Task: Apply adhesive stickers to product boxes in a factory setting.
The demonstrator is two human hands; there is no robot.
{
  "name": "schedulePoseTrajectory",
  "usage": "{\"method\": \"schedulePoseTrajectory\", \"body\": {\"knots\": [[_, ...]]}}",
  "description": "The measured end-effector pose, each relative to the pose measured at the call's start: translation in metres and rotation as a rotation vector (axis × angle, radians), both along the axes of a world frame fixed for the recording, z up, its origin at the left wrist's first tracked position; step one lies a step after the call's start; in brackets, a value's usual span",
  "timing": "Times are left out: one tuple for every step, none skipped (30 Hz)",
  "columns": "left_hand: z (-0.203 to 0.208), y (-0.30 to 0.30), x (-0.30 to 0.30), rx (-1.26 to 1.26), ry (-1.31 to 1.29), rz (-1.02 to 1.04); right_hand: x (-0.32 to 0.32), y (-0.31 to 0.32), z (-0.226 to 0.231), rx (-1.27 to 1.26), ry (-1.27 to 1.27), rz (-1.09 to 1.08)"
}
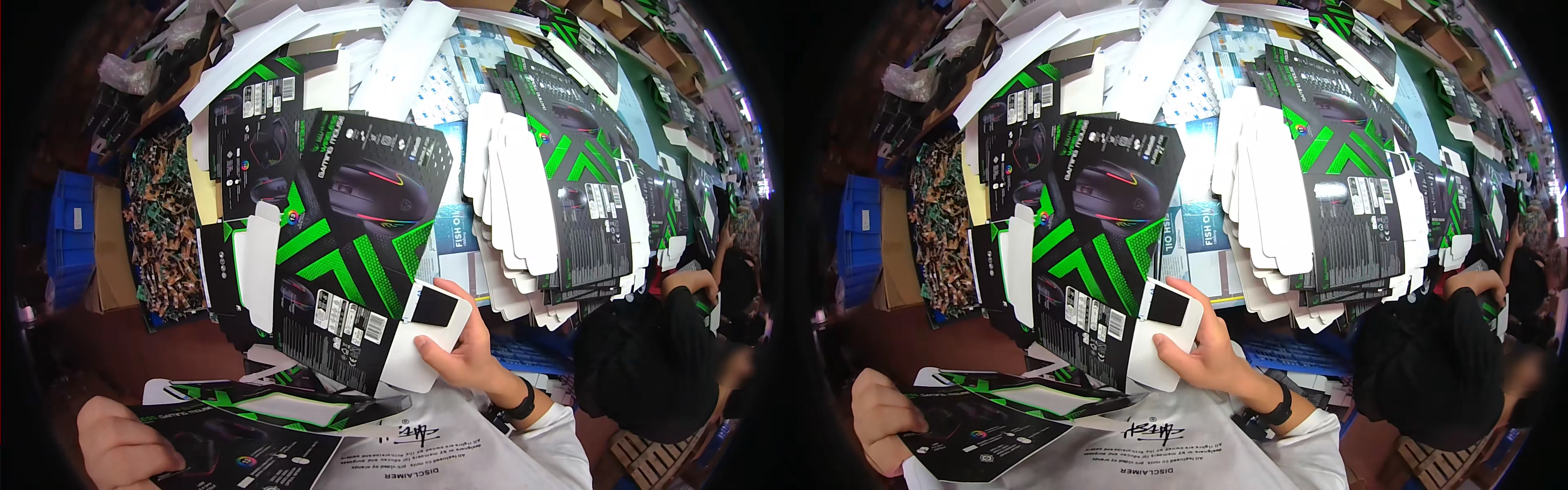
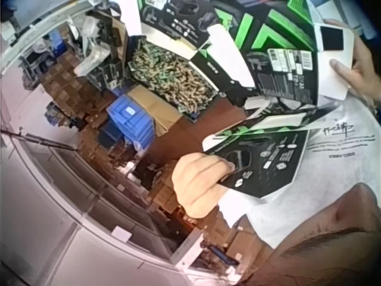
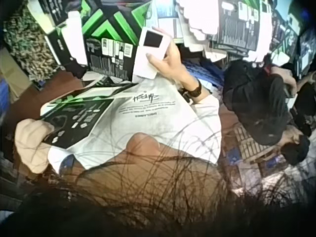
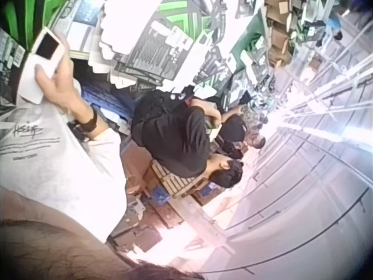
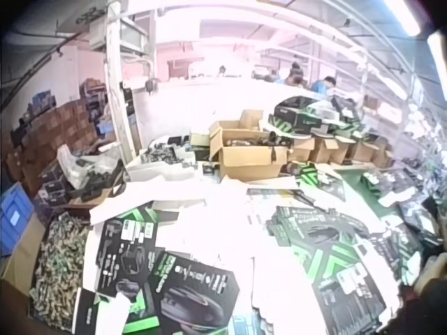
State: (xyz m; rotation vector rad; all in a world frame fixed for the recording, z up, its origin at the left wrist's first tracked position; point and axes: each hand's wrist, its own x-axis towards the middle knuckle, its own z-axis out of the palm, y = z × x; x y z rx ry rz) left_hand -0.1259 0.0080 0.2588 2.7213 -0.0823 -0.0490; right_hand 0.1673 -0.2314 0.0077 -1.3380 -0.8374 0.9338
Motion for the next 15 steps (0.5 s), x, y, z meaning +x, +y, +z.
{"method": "schedulePoseTrajectory", "body": {"knots": [[-0.004, 0.006, 0.007, 0.005, -0.042, -0.108, 0.004, 0.001, 0.000, 0.037, -0.045, 0.022], [-0.001, 0.005, 0.004, 0.012, -0.033, -0.098, 0.007, 0.006, 0.003, 0.044, -0.036, 0.032], [0.001, 0.005, 0.001, -0.038, -0.061, -0.202, 0.011, 0.012, 0.008, 0.133, -0.189, 0.070], [0.004, 0.006, 0.000, -0.089, -0.089, -0.307, 0.013, 0.016, 0.012, 0.221, -0.341, 0.107], [0.008, 0.011, 0.020, -0.366, 0.021, -0.440, 0.013, 0.022, 0.017, 0.223, -0.336, 0.121], [0.006, 0.013, 0.031, -0.395, 0.028, -0.474, 0.014, 0.023, 0.022, 0.288, -0.416, 0.094], [0.010, 0.006, 0.037, -0.368, 0.023, -0.434, 0.015, 0.024, 0.026, 0.354, -0.494, 0.069], [0.015, -0.004, 0.041, -0.329, 0.018, -0.380, 0.017, 0.021, 0.029, 0.373, -0.452, 0.085], [0.018, -0.012, 0.043, -0.304, 0.017, -0.329, 0.017, 0.019, 0.028, 0.366, -0.450, 0.091], [0.018, -0.018, 0.042, -0.292, 0.005, -0.303, 0.015, 0.015, 0.027, 0.377, -0.393, 0.048], [0.019, -0.023, 0.042, -0.288, 0.006, -0.282, 0.013, 0.013, 0.026, 0.390, -0.335, 0.005], [0.020, -0.026, 0.042, -0.284, 0.006, -0.263, 0.013, 0.013, 0.029, 0.366, -0.274, 0.034], [0.020, -0.028, 0.041, -0.282, 0.007, -0.246, 0.014, 0.012, 0.028, 0.364, -0.272, 0.040], [0.021, -0.030, 0.042, -0.281, 0.010, -0.234, 0.013, 0.010, 0.026, 0.306, -0.298, 0.043], [0.021, -0.031, 0.041, -0.281, 0.007, -0.224, 0.012, 0.008, 0.024, 0.248, -0.324, 0.045]]}}
